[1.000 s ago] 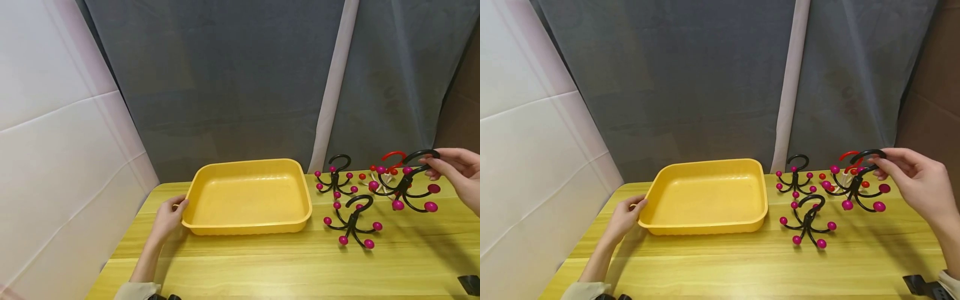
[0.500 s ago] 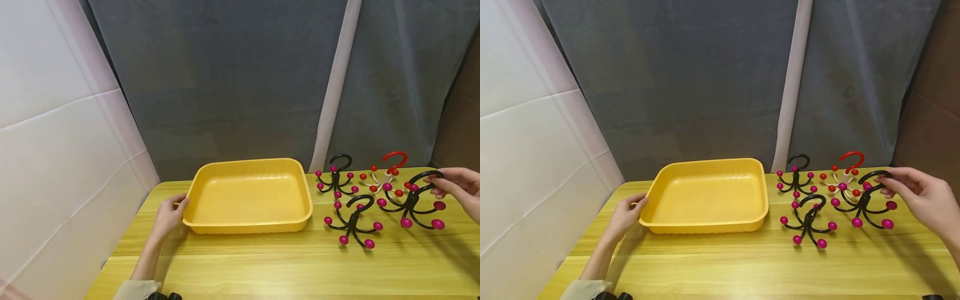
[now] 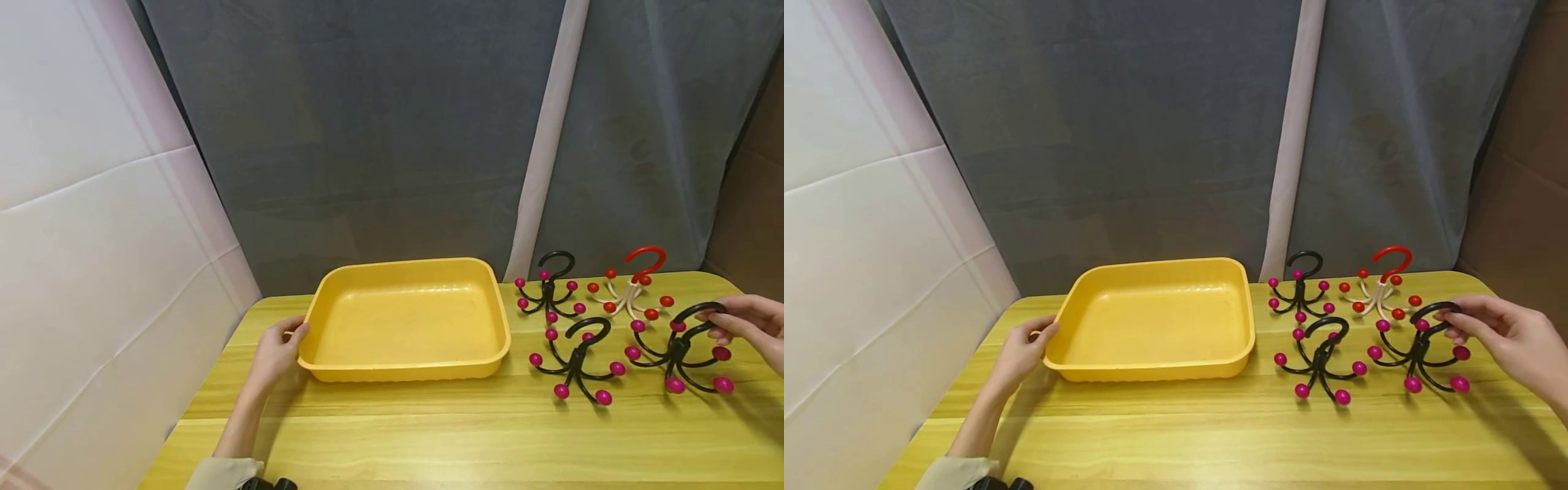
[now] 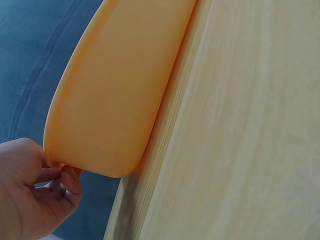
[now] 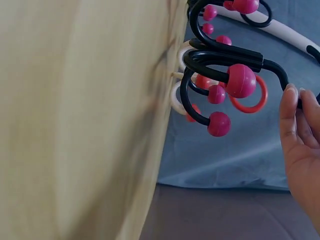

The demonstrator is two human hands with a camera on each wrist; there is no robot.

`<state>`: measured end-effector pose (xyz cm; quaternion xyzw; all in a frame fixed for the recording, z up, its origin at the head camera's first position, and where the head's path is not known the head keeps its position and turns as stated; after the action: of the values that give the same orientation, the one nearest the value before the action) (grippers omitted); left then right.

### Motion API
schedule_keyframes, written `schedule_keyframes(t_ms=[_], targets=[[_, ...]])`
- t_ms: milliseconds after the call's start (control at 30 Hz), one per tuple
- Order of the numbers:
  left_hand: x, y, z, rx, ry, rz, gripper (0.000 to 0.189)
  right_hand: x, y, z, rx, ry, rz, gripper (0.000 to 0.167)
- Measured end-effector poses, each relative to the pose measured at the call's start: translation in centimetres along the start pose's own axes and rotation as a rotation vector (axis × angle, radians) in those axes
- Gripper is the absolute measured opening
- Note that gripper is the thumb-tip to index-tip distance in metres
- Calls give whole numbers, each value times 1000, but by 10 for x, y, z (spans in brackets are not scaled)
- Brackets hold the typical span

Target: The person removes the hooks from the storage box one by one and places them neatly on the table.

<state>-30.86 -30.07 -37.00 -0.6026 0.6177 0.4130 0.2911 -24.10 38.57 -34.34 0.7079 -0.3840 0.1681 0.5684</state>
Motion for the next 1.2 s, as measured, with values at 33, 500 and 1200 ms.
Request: schedule_keyframes(t_ms=[33, 500, 1200], targets=[[0, 0, 0, -1, 1, 1, 38, -2, -1, -1, 5, -21, 4, 32], [1, 1, 1, -5, 0, -2, 38, -18, -10, -10, 25, -49, 48, 40], [0, 1, -3, -8, 12, 29, 40, -21, -11, -22, -3, -319, 170, 42]])
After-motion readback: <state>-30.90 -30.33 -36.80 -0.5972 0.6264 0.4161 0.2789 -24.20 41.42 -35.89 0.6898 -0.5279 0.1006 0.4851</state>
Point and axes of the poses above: each hand's wrist, its own y-axis towards the middle knuckle, its own z-axis out of the palm, x = y × z, the point moved 7 cm from there along y, towards the middle knuckle, and after that the axes turned 5 degrees about -y, right-handed, at the moved point
